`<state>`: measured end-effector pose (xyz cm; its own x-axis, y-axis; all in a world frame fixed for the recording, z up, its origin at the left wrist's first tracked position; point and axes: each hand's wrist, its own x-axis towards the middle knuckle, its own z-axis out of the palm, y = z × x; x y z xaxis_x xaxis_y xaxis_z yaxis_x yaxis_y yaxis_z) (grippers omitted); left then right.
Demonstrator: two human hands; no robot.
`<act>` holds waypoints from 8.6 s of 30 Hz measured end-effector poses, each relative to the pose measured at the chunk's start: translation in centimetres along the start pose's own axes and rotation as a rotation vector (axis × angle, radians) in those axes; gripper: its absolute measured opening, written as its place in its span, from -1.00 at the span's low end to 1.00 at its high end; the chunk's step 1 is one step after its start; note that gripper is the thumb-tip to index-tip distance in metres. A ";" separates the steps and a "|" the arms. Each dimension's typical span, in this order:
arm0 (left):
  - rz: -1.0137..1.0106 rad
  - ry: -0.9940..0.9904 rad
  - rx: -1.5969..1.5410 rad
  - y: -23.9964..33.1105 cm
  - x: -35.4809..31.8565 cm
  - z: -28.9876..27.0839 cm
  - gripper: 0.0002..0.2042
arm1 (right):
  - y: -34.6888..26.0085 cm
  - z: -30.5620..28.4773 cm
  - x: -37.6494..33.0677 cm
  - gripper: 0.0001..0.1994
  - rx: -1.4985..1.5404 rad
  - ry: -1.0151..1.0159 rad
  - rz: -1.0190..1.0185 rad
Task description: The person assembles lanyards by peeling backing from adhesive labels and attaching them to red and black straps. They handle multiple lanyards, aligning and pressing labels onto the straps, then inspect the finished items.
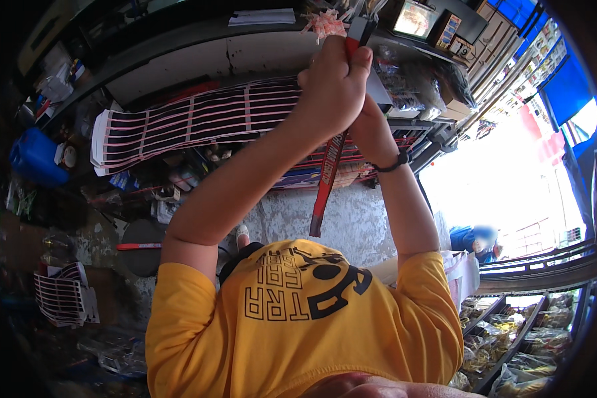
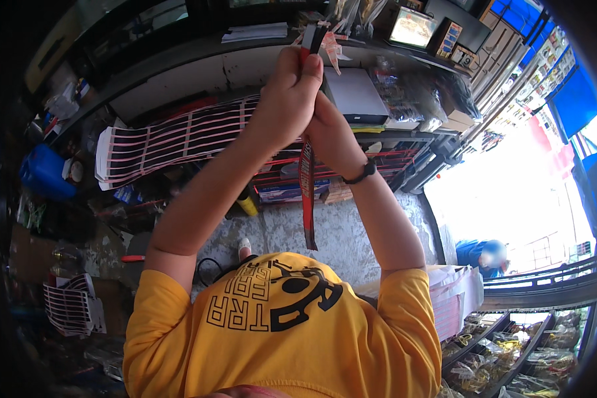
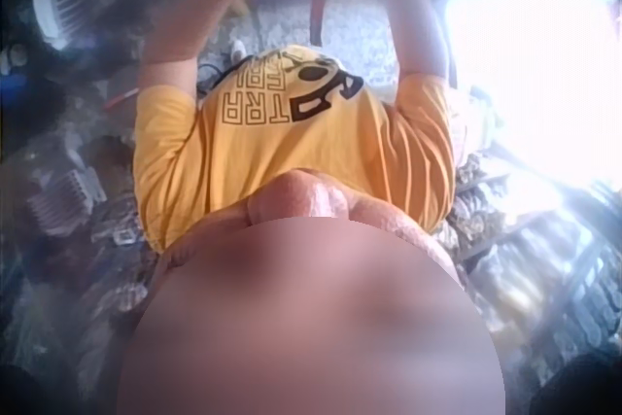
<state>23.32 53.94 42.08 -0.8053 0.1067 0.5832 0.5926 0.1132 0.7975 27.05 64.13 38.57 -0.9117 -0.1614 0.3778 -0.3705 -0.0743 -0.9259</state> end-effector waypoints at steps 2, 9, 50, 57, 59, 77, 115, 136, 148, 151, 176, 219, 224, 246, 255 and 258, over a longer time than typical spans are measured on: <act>0.166 -0.042 -0.093 -0.7 0.5 -0.8 -0.56 | -0.4 -0.8 0.6 -0.77 0.135 -0.068 0.022; -0.089 -0.548 -0.480 -5.1 -2.0 -3.0 -0.03 | -3.5 -2.9 3.2 -0.76 0.444 -0.284 0.021; -0.443 -0.794 -0.239 -16.4 -14.0 -7.8 -0.63 | -17.0 -35.6 6.1 -0.78 0.449 0.142 -0.239; -0.457 -0.773 -0.119 -14.6 -14.2 -8.4 -0.44 | -16.3 -38.3 3.6 -0.83 0.600 0.135 -0.149; -0.445 -0.786 -0.094 -14.3 -14.4 -8.3 -0.45 | -15.9 -39.8 3.3 -0.88 0.554 0.080 -0.200; -0.623 -0.654 -0.526 -14.3 -15.3 -7.1 -0.60 | -15.7 -41.4 2.1 -0.77 0.417 0.128 -0.183; -0.230 -0.520 0.019 -13.6 -17.4 -8.0 -0.54 | -18.4 -36.3 1.0 -0.83 0.465 0.007 -0.138; -0.397 -0.491 -0.122 -15.9 -17.6 -8.3 -0.74 | -18.6 -36.0 1.4 -0.83 0.321 0.032 -0.160; -0.401 -0.603 -0.439 -13.8 -14.9 -10.3 -0.63 | -18.3 -36.7 2.2 -0.88 0.487 0.036 -0.114; -0.335 -0.706 -0.288 -14.4 -14.5 -10.6 -0.66 | -18.1 -36.4 2.1 -0.92 0.541 0.059 -0.139; -0.129 -0.570 0.094 -12.9 -15.0 -9.5 -0.51 | -17.2 -33.0 0.9 -0.88 0.396 0.100 -0.288; -0.417 -0.504 -0.082 -16.5 -17.1 -10.8 -0.81 | -16.0 -28.3 2.6 -0.78 0.368 0.179 -0.264; -0.218 -0.454 0.098 -16.0 -16.7 -10.6 -0.82 | -16.1 -27.0 2.6 -0.81 0.331 0.242 -0.239; -0.338 -0.486 -0.129 -17.1 -16.7 -10.6 -0.87 | -16.0 -28.6 2.3 -0.84 0.418 0.183 -0.204; 0.149 -0.508 0.015 -16.7 -16.5 -9.7 -0.64 | -16.1 -30.5 2.7 -0.84 0.348 0.170 -0.200; -0.305 -0.652 0.103 -16.1 -16.5 -10.2 -0.65 | -16.1 -30.6 2.6 -0.80 0.360 0.149 -0.198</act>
<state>26.89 40.28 21.19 -0.7790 0.6190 0.1006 0.3678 0.3210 0.8728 25.24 95.03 54.25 -0.8547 0.0318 0.5182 -0.4793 -0.4319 -0.7640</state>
